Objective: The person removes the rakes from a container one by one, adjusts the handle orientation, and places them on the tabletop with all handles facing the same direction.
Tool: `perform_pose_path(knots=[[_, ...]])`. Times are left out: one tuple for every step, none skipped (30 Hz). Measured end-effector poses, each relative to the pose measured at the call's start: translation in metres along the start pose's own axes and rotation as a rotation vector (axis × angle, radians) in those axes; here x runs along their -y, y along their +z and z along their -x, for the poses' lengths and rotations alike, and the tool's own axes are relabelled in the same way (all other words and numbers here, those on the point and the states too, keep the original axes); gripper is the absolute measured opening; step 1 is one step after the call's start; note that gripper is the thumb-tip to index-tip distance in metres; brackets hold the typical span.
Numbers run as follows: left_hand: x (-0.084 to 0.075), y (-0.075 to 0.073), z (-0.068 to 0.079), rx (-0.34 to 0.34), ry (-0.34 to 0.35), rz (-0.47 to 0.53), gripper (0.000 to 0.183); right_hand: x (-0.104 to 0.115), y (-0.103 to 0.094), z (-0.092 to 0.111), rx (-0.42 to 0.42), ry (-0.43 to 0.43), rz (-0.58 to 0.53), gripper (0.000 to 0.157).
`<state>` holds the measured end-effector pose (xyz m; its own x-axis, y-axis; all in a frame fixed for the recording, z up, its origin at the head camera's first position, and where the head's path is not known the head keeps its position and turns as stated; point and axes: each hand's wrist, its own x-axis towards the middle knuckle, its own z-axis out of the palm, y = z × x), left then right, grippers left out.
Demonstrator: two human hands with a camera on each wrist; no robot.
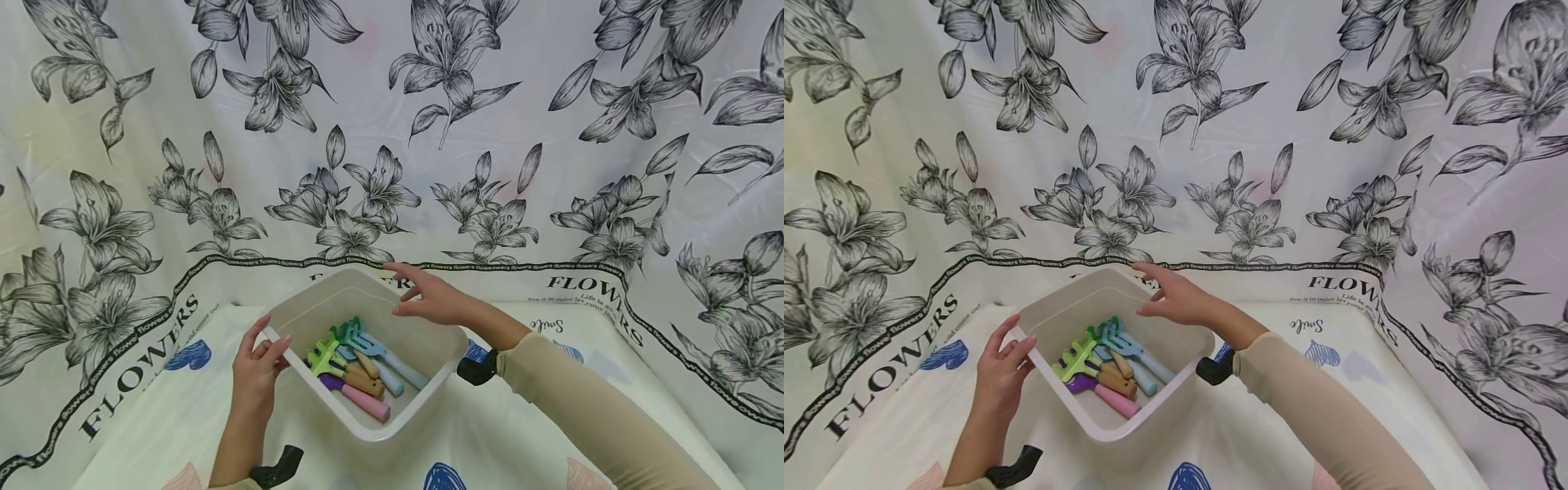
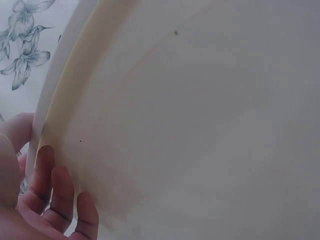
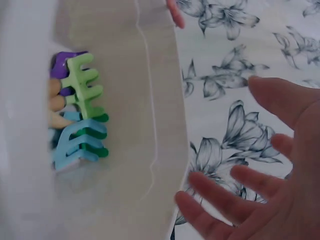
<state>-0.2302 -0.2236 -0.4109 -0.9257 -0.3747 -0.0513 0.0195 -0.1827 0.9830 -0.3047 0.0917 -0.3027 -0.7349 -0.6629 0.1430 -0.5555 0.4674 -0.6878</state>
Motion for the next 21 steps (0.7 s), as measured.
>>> perform_pose_path(knots=[[0.0, 0.0, 0.0, -0.005, 0.0, 0.003, 0.062, 0.001, 0.001, -0.003, 0.027, 0.017, -0.007, 0.077], [0.001, 0.001, 0.001, -0.009, 0.001, 0.005, 0.063, 0.002, 0.002, -0.006, 0.054, 0.039, -0.01, 0.078], [0.001, 0.001, 0.001, -0.012, 0.001, 0.01, 0.064, 0.003, 0.004, -0.009, 0.079, 0.054, -0.013, 0.078], [0.002, 0.001, 0.001, -0.015, 0.001, 0.014, 0.066, 0.004, 0.005, -0.012, 0.104, 0.064, -0.019, 0.078], [0.002, 0.002, 0.002, -0.017, 0.001, 0.018, 0.068, 0.005, 0.007, -0.014, 0.13, 0.075, -0.025, 0.077], [0.003, 0.002, 0.002, -0.017, 0.001, 0.022, 0.07, 0.006, 0.009, -0.017, 0.154, 0.083, -0.03, 0.077], [0.003, 0.002, 0.002, -0.018, 0.002, 0.026, 0.071, 0.007, 0.012, -0.02, 0.18, 0.093, -0.036, 0.077], [0.004, 0.002, 0.003, -0.018, 0.003, 0.03, 0.072, 0.008, 0.015, -0.023, 0.202, 0.096, -0.039, 0.076], [0.005, 0.002, 0.003, -0.022, 0.007, 0.035, 0.071, 0.01, 0.018, -0.026, 0.22, 0.098, -0.037, 0.076], [0.006, 0.001, 0.003, -0.027, 0.013, 0.038, 0.069, 0.011, 0.021, -0.03, 0.237, 0.096, -0.036, 0.076], [0.006, 0.0, 0.003, -0.033, 0.021, 0.039, 0.067, 0.012, 0.025, -0.034, 0.25, 0.095, -0.027, 0.075], [0.007, -0.001, 0.003, -0.038, 0.029, 0.041, 0.065, 0.013, 0.029, -0.038, 0.26, 0.089, -0.013, 0.075], [0.007, -0.002, 0.003, -0.045, 0.037, 0.043, 0.062, 0.014, 0.033, -0.041, 0.27, 0.083, -0.002, 0.075], [0.008, -0.003, 0.003, -0.05, 0.043, 0.045, 0.061, 0.015, 0.037, -0.045, 0.279, 0.077, 0.011, 0.074], [0.008, -0.003, 0.003, -0.053, 0.051, 0.049, 0.06, 0.017, 0.041, -0.049, 0.289, 0.072, 0.022, 0.074], [0.009, -0.003, 0.003, -0.054, 0.054, 0.052, 0.06, 0.018, 0.044, -0.053, 0.301, 0.066, 0.031, 0.074], [0.009, -0.003, 0.002, -0.051, 0.058, 0.054, 0.06, 0.019, 0.048, -0.057, 0.309, 0.062, 0.046, 0.074], [0.009, -0.003, 0.002, -0.047, 0.062, 0.059, 0.06, 0.02, 0.05, -0.06, 0.319, 0.064, 0.055, 0.074], [0.01, -0.002, 0.001, -0.042, 0.065, 0.062, 0.06, 0.023, 0.053, -0.063, 0.33, 0.072, 0.061, 0.073], [0.011, -0.002, 0.0, -0.038, 0.067, 0.068, 0.06, 0.024, 0.056, -0.066, 0.341, 0.078, 0.065, 0.073], [0.012, -0.001, -0.001, -0.036, 0.07, 0.072, 0.06, 0.024, 0.059, -0.069, 0.354, 0.082, 0.068, 0.073]])
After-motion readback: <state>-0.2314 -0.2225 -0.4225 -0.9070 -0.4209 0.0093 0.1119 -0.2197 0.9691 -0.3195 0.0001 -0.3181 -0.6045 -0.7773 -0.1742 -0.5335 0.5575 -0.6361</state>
